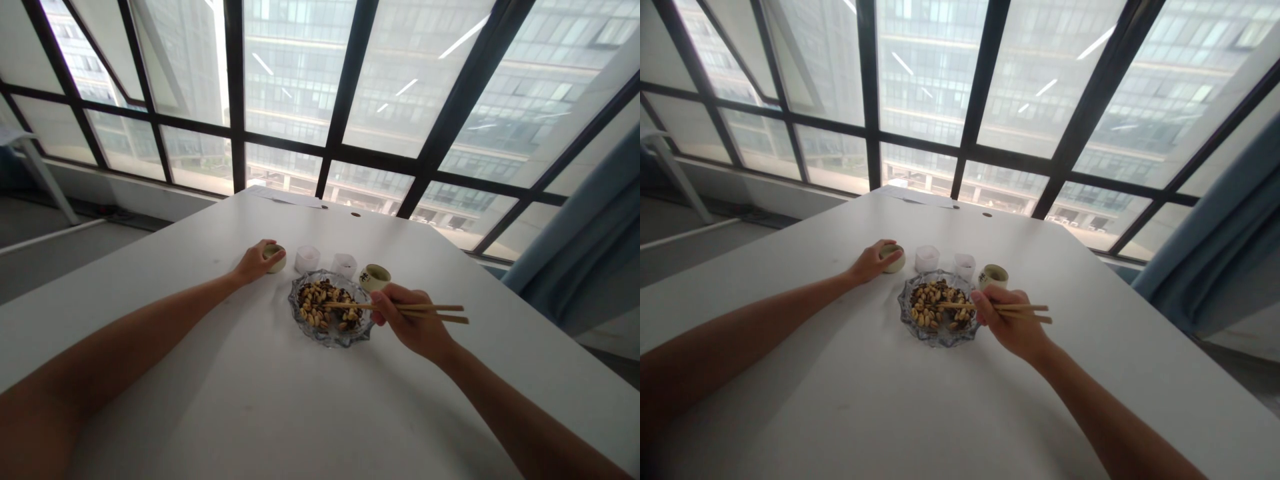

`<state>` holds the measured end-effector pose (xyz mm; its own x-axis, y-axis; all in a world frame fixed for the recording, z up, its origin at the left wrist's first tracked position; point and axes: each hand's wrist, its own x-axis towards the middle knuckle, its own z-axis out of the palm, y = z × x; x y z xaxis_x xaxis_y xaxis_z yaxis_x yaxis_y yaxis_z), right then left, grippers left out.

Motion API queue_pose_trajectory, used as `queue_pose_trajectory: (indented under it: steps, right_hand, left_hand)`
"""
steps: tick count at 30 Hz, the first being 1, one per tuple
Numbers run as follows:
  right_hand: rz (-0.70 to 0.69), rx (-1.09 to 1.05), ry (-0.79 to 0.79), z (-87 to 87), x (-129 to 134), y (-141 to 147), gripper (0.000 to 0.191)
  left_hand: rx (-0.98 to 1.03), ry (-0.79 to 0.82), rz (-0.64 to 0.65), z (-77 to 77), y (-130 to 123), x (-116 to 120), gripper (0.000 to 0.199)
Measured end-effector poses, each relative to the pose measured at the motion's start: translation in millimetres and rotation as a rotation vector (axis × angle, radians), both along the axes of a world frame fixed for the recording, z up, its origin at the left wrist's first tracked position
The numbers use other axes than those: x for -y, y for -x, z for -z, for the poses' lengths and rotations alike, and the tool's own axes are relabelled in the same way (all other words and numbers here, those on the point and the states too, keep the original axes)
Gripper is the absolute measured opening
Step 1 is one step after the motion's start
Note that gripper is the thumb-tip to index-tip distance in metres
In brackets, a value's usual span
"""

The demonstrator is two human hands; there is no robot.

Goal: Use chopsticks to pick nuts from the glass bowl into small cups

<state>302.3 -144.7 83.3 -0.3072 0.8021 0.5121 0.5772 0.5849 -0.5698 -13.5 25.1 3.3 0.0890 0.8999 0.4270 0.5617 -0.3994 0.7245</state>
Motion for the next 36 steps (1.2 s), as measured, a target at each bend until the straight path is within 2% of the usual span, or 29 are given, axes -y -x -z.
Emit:
queue_pose_trajectory:
  steps: [4,9,24,30,33,36]
  right_hand:
    - [-0.041,0.029,-0.034,-2.4,0.9,-1.0,0.046]
    - [-0.015,-0.009,-0.072,-4.0,1.8,-0.8,0.045]
    - [-0.011,-0.056,0.031,-1.1,-0.8,-0.6,0.047]
    - [0.149,-0.491,0.116,6.7,-18.9,-7.8,0.051]
    - [0.187,-0.746,0.192,11.2,-33.2,-14.2,0.053]
    - [0.196,-0.976,0.282,16.5,-44.4,-19.0,0.052]
  left_hand:
    - [0.0,-0.003,0.006,-0.4,-0.1,-0.1,0.073]
    - [0.002,0.004,0.01,-1.6,-0.6,1.1,0.073]
    - [0.001,-0.004,0.008,2.2,1.0,-2.7,0.072]
    - [-0.001,0.055,0.034,5.9,6.4,-3.0,0.09]
    - [-0.026,0.064,0.095,5.2,8.1,0.1,0.086]
    - [-0.049,0.001,0.128,3.4,7.7,4.4,0.08]
